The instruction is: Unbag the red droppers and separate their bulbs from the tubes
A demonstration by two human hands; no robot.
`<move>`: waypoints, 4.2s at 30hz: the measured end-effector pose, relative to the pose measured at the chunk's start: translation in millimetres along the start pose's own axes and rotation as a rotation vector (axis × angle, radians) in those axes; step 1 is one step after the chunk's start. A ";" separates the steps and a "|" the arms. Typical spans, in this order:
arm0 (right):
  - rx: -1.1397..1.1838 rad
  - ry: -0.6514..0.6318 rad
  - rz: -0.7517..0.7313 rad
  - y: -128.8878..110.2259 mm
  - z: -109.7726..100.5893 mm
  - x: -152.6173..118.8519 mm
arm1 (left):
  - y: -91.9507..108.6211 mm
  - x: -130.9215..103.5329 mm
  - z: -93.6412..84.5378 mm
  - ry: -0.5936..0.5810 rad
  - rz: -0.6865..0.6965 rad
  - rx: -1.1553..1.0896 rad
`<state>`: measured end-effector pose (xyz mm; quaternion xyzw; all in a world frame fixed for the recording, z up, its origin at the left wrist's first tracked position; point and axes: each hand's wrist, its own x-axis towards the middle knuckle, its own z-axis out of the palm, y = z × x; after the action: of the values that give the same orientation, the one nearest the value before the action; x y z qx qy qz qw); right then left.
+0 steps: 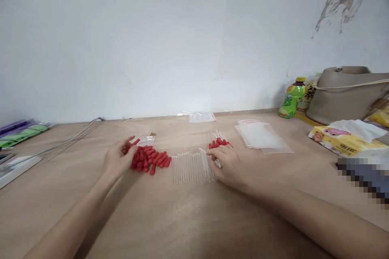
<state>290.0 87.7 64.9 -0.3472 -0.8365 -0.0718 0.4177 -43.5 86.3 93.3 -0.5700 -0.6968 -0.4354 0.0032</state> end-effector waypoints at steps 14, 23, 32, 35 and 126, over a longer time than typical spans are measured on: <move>-0.321 -0.222 -0.199 -19.3 32.2 2.5 | 1.5 -4.8 5.1 -0.056 0.039 0.148; -0.265 -0.209 -0.115 -33.0 22.7 2.0 | 6.5 -14.3 5.4 0.230 0.155 0.353; -0.265 -0.217 0.448 41.7 -13.3 34.4 | 29.4 -51.7 33.3 0.257 0.692 0.277; -0.232 -0.233 0.517 58.4 -15.2 36.8 | 49.3 -69.9 41.9 0.118 0.838 0.166; 0.055 -0.020 -0.488 1.5 -13.9 -42.0 | 78.8 -105.3 55.3 -0.213 1.174 -0.069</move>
<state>317.2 61.2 42.1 -0.1238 -0.9013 -0.1444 0.3892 83.4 34.4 53.7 -0.9001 -0.2471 -0.3235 0.1551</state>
